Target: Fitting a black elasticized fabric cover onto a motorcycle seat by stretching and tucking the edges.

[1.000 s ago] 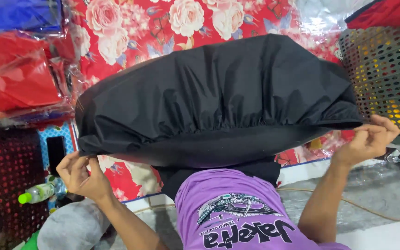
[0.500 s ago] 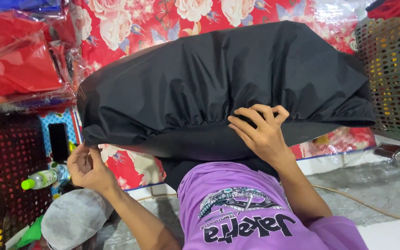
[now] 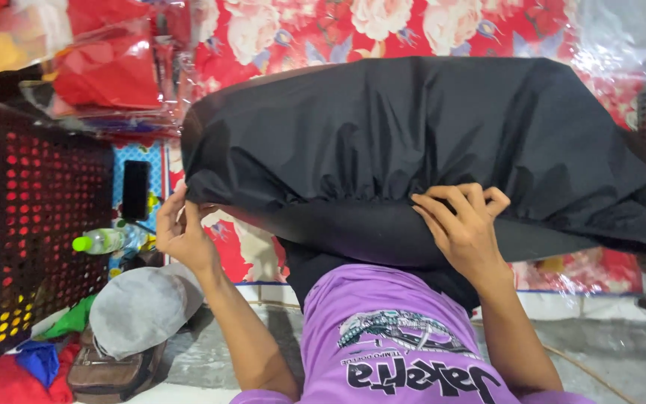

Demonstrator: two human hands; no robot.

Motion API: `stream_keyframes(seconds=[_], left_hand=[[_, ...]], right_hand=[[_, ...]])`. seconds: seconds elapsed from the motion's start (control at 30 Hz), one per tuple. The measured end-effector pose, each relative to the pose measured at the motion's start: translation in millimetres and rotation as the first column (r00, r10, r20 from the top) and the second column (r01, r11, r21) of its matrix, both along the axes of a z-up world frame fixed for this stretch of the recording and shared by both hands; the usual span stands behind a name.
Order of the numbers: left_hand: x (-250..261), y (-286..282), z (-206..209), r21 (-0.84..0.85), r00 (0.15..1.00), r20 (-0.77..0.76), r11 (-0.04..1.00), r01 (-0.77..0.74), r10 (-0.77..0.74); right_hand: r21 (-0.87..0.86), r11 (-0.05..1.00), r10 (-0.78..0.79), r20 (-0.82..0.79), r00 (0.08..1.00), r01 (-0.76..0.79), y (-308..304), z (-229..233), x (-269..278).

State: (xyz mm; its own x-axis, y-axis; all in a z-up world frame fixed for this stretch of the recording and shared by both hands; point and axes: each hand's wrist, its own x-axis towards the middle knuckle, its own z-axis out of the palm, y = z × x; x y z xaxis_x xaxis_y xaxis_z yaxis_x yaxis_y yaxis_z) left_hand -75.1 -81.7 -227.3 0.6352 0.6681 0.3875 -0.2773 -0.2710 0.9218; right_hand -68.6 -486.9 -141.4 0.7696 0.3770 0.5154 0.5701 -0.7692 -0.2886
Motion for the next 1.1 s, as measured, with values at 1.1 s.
stream_keyframes(seconds=[1.1], left_hand=[[59.1, 1.8, 21.2, -0.325, 0.994, -0.104, 0.946, -0.016, -0.019]], right_hand=[[0.159, 0.971, -0.178, -0.015, 0.984, 0.178, 13.2, -8.5, 11.4]])
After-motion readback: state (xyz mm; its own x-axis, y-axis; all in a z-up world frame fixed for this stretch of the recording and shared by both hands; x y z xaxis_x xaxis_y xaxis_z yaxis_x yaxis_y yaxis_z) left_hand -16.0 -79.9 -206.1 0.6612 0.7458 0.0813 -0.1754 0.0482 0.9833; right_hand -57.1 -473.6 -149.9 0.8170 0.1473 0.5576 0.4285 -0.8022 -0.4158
